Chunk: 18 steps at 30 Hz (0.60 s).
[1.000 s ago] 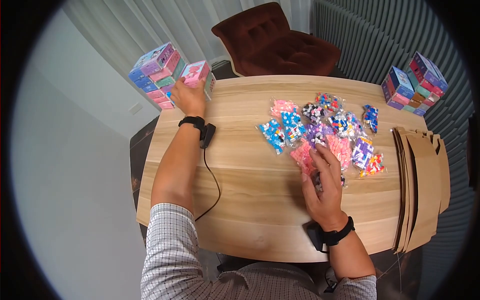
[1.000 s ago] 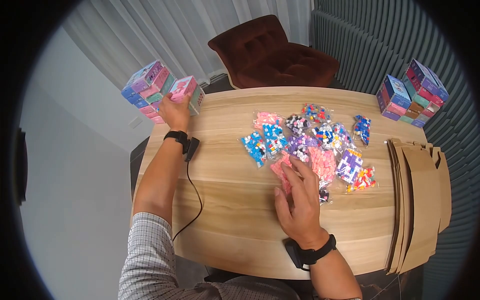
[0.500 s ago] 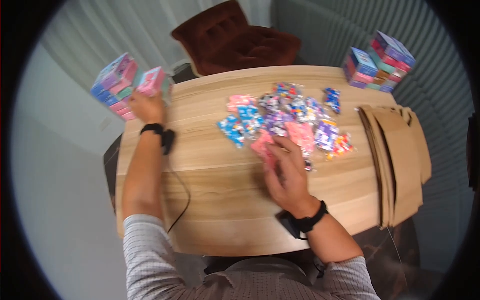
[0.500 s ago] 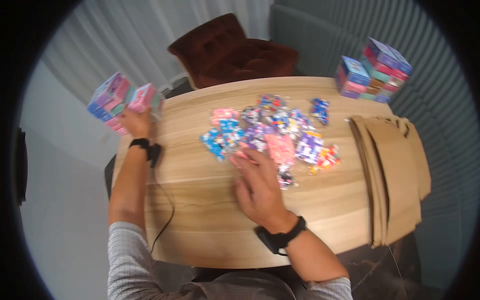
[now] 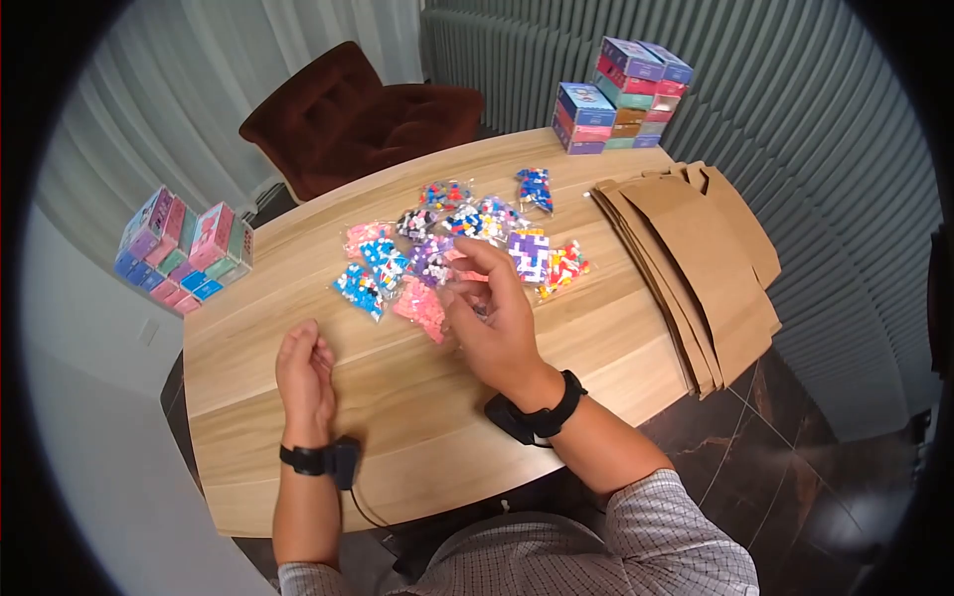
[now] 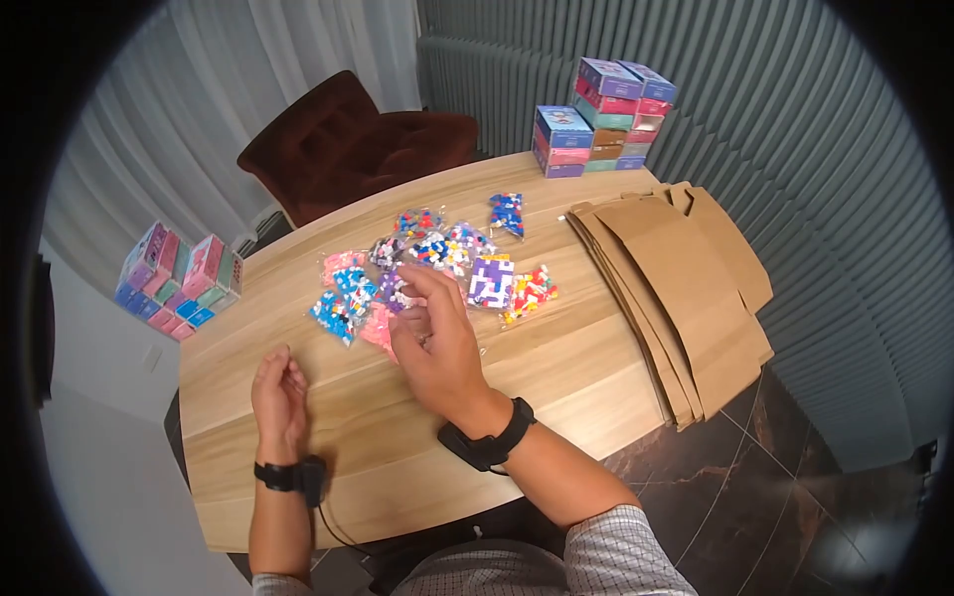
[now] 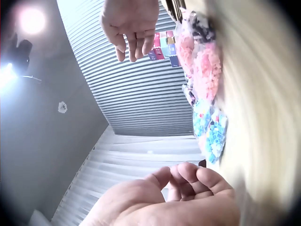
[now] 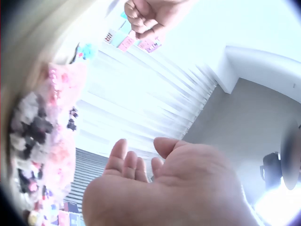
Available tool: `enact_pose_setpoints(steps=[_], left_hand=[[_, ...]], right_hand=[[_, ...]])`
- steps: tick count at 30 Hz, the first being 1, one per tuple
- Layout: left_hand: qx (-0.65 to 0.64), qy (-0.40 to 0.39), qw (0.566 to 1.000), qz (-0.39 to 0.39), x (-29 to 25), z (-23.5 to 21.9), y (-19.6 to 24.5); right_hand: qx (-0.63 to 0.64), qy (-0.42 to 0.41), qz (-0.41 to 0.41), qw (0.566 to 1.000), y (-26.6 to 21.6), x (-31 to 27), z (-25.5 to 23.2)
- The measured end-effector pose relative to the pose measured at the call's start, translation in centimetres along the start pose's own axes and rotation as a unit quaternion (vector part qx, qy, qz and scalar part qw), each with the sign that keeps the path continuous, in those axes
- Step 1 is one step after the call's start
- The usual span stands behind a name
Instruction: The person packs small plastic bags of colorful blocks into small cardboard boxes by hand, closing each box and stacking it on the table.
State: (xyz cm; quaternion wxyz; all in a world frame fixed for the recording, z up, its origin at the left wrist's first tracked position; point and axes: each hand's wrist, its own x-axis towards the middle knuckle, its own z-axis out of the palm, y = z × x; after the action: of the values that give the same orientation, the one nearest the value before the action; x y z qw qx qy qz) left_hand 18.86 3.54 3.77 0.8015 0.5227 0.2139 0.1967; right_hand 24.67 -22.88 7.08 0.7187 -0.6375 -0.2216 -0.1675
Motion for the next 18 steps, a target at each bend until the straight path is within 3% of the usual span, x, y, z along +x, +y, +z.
enact_pose_setpoints(steps=[3,4,7,11,13,18], left_hand=[[-0.013,-0.019,1.000,-0.016,-1.4,-0.3,-0.8],[-0.011,-0.022,1.000,-0.006,-1.2,-0.6,-1.3],[-0.022,-0.035,0.999,0.000,-1.0,-1.0,-1.9],[-0.024,-0.069,0.997,0.014,-1.3,-0.8,-1.9],[-0.007,-0.083,0.996,0.026,-1.3,-0.7,-2.1],[0.005,-0.103,0.994,0.033,-1.6,-0.7,-2.3]], right_hand=[[-0.013,0.007,0.049,0.999,-3.0,2.1,-1.4],[-0.105,0.023,-0.018,0.994,-3.2,3.4,-2.2],[-0.200,0.076,-0.033,0.976,-3.9,8.3,-4.2],[-0.294,0.118,-0.038,0.948,3.2,16.8,-9.5],[-0.398,0.114,0.034,0.910,3.5,19.5,-11.6],[-0.548,0.152,0.058,0.821,10.0,24.7,-17.8]])
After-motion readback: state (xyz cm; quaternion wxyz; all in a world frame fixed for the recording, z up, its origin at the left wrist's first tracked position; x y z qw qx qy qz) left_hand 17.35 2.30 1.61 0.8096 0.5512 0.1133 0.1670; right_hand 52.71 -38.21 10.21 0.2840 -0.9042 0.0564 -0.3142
